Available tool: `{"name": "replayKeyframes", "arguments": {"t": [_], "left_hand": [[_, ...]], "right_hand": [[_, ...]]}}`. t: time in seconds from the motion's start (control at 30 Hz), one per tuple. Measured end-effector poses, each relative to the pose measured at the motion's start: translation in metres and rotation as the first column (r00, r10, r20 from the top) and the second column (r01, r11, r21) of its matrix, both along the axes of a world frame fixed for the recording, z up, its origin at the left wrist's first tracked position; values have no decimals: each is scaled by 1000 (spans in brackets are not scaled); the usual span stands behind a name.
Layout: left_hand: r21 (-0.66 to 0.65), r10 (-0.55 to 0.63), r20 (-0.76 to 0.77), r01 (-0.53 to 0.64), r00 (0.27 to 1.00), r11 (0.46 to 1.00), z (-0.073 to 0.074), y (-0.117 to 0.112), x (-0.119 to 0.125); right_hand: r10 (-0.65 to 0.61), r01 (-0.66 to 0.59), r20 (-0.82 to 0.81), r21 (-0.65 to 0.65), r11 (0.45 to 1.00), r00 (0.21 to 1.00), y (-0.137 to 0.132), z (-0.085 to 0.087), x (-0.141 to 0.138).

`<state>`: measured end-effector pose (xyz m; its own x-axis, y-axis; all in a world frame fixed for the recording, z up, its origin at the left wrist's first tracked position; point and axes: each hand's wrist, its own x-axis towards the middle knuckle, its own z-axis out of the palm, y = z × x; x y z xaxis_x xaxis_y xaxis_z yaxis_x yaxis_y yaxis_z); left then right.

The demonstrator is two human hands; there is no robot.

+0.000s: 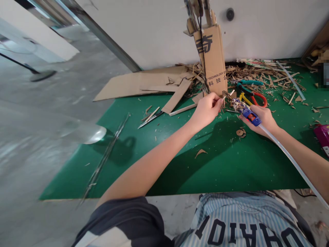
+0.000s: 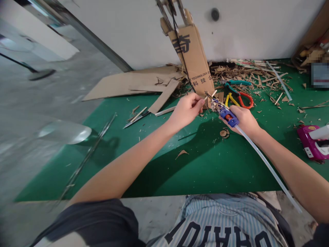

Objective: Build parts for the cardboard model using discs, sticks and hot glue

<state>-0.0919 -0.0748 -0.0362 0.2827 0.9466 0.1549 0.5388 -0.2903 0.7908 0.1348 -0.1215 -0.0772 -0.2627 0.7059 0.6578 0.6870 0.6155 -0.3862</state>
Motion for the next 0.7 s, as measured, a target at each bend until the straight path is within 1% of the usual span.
{"name": "replayKeyframes", "arguments": {"t": [0.23,0.43,0.7], "left_hand": [[1,8,9,-8,1000,1000,-2,1,-1],[-24,22,3,-22,1000,999,0,0,1],[-17,27,24,-26,999,1000,-3,0,1]], "right_hand": [[-10,10,6,-38,999,1000,-1,0,-1],[-8,8,8,-2,1000,1000,-1,-1,-1],[-55,56,21,-26,998,998,-1,-2,-1]]}}
